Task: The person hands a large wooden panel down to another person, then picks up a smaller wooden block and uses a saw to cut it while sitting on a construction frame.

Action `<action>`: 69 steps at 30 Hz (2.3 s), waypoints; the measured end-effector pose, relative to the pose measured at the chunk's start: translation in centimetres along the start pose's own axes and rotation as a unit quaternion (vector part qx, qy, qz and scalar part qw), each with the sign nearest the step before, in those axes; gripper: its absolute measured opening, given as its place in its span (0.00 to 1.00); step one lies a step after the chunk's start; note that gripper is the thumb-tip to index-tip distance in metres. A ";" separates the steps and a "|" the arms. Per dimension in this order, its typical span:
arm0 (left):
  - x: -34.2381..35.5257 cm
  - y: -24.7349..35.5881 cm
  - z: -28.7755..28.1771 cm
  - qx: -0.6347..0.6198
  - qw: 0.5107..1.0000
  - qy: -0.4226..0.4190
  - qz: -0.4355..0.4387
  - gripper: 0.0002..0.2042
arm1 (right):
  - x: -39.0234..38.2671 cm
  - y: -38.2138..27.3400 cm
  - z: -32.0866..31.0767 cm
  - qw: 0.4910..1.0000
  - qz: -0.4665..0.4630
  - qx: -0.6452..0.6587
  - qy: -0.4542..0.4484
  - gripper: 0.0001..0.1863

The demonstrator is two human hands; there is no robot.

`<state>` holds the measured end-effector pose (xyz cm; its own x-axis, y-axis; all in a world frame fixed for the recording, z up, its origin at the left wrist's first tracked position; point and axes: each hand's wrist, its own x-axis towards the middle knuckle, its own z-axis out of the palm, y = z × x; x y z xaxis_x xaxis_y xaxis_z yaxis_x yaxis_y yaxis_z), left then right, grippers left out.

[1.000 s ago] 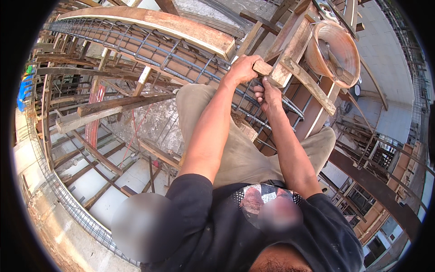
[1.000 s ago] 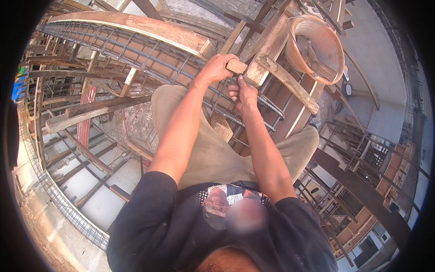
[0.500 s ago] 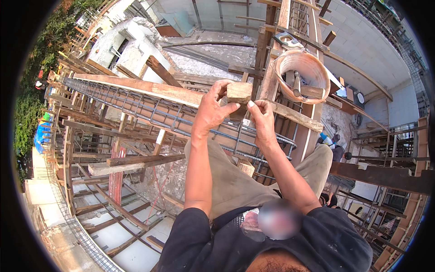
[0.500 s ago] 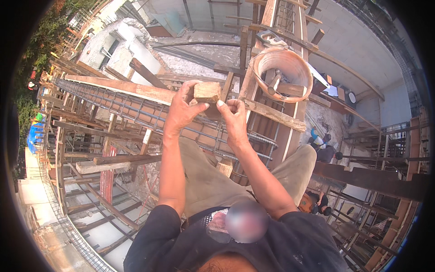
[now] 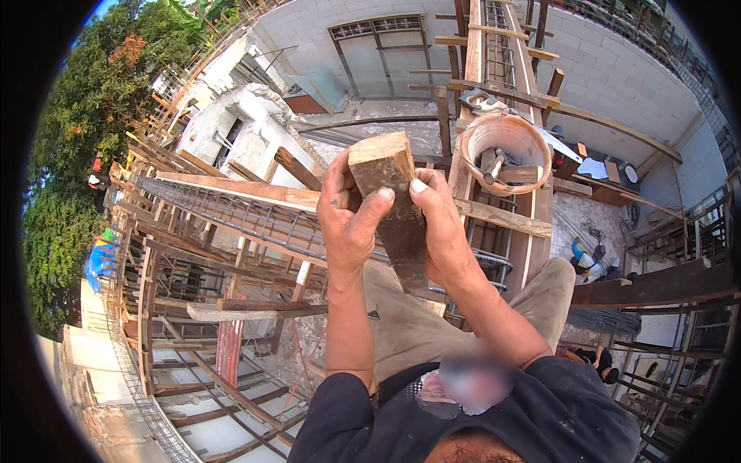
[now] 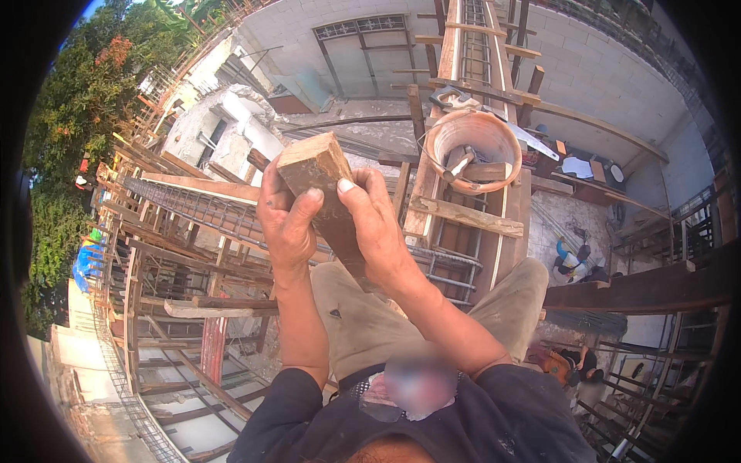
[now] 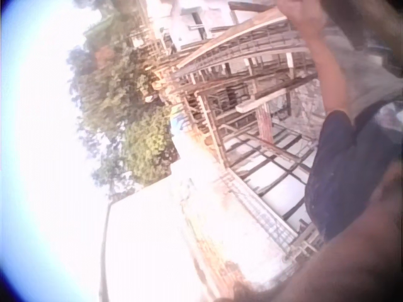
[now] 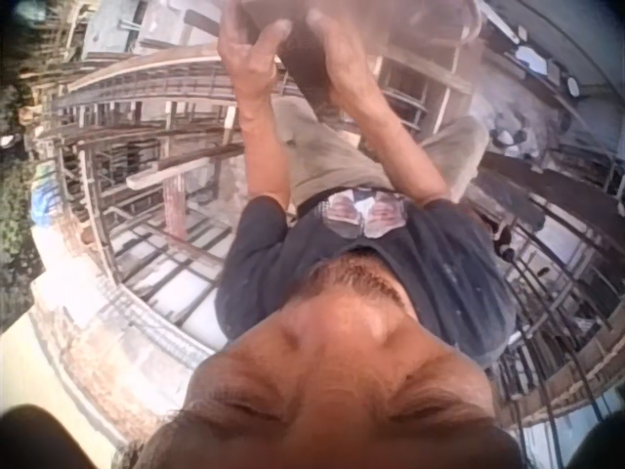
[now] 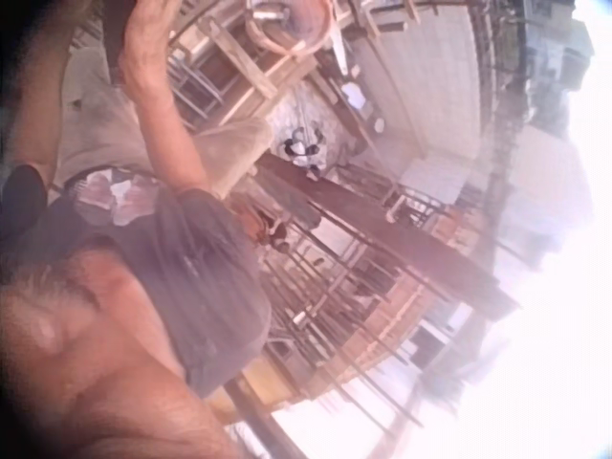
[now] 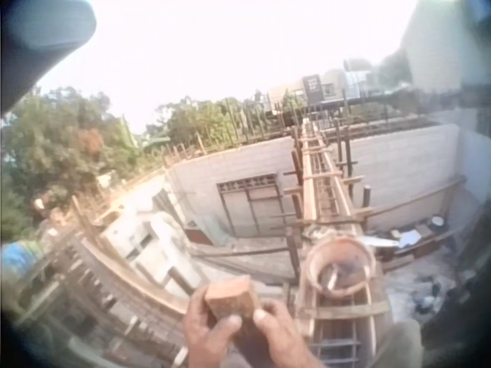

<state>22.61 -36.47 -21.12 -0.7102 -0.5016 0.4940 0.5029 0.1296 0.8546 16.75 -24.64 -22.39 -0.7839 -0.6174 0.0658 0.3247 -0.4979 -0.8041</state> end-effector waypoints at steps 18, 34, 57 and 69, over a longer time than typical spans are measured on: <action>-0.2 0.2 -0.8 0.104 0.989 -0.009 -0.104 0.30 | -5.3 9.1 -2.6 0.992 0.091 -0.012 -0.084 0.34; -2.8 -0.4 1.2 0.246 0.953 0.080 -0.156 0.21 | -6.6 14.2 -3.5 0.994 0.048 0.050 -0.085 0.40; -5.3 -7.9 -7.3 0.350 0.891 0.001 -0.289 0.22 | 12.9 -9.0 -35.8 0.921 -0.069 -0.305 0.232 0.16; -4.2 -14.8 -6.7 0.400 0.823 -0.036 -0.402 0.23 | 32.3 -1.5 -52.4 0.637 0.196 -0.741 0.084 0.29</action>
<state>21.40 -42.01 -36.94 -0.6963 -0.6525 -0.2992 -0.6087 0.3158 0.7278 -36.82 -11.90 -49.99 -0.8822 -0.3814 -0.2760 -0.2450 0.8726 -0.4225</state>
